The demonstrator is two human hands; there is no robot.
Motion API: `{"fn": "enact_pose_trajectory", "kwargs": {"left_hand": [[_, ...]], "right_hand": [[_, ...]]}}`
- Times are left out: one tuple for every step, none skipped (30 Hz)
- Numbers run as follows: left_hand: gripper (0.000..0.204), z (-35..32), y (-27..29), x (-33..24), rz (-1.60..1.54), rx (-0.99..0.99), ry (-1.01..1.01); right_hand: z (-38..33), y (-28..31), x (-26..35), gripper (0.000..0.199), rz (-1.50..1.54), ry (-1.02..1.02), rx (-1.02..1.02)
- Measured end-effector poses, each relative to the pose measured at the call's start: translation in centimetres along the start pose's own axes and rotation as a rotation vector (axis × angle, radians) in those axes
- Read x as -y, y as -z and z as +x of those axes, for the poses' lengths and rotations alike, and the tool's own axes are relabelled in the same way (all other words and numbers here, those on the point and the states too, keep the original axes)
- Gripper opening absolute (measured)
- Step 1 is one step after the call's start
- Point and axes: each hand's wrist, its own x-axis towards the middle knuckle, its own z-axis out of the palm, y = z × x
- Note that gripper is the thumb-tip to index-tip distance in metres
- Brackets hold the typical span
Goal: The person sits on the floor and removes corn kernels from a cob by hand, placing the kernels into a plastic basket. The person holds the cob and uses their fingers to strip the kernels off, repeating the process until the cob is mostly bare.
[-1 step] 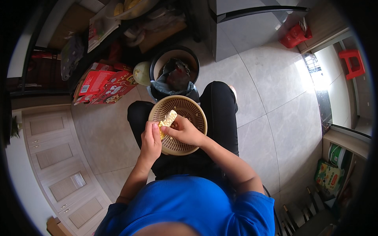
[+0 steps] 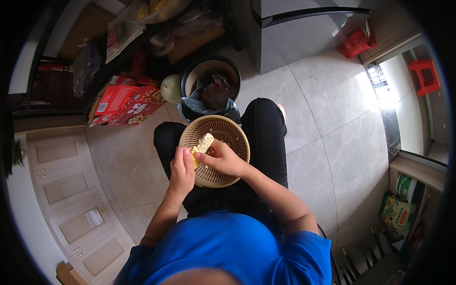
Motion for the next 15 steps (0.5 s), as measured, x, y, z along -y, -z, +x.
{"fn": "enact_pose_trajectory", "kwargs": {"left_hand": [[0.014, 0.0, -0.1, 0.0, -0.004, 0.003, 0.01], [0.014, -0.1, -0.1, 0.0, -0.007, 0.005, 0.02], [0.013, -0.1, -0.1, 0.0, 0.01, -0.008, 0.011], [0.013, -0.1, -0.2, 0.0, 0.027, -0.021, 0.003], [0.013, -0.1, -0.2, 0.0, 0.044, -0.035, -0.006], [0.012, -0.1, -0.1, 0.0, 0.063, -0.037, -0.025], [0.012, 0.0, 0.0, 0.0, 0.082, -0.039, -0.045], [0.011, 0.1, 0.1, -0.1, 0.1, -0.041, -0.064], [0.011, 0.2, 0.1, -0.2, 0.119, -0.045, -0.083], [0.01, 0.3, 0.1, -0.2, 0.138, -0.049, -0.103], [0.01, 0.3, 0.1, -0.3, 0.157, -0.053, -0.122], [0.01, 0.3, 0.0, -0.2, 0.163, -0.056, -0.12], [0.009, 0.2, -0.1, -0.1, 0.168, -0.059, -0.118], [0.009, 0.2, -0.2, 0.0, 0.173, -0.061, -0.116], [0.009, 0.1, -0.3, 0.0, 0.181, -0.062, -0.106]], "right_hand": [[0.0, 0.0, -0.3, 0.025, 0.013, 0.007, -0.004], [0.0, 0.1, -0.4, 0.025, 0.026, 0.014, -0.008], [0.0, 0.2, -0.4, 0.026, 0.03, -0.03, 0.017], [-0.1, 0.5, -0.2, 0.027, 0.034, -0.075, 0.043], [-0.1, 0.6, 0.0, 0.028, 0.038, -0.119, 0.068], [-0.1, 0.4, 0.3, 0.029, 0.047, -0.099, 0.04], [-0.1, 0.2, 0.7, 0.029, 0.057, -0.078, 0.011], [-0.1, 0.0, 0.8, 0.029, 0.067, -0.057, -0.017], [0.0, 0.1, 0.4, 0.033, 0.111, -0.044, -0.108], [0.2, 0.2, 0.2, 0.037, 0.154, -0.03, -0.2], [0.0, 0.2, 0.2, 0.043, 0.216, -0.037, -0.17], [0.0, 0.1, 0.0, 0.044, 0.19, -0.003, -0.179], [0.1, -0.2, -0.4, 0.045, 0.164, 0.031, -0.188], [0.1, -0.4, -0.6, 0.046, 0.138, 0.065, -0.198], [0.2, -0.5, -0.3, 0.044, 0.142, 0.065, -0.185]]}}
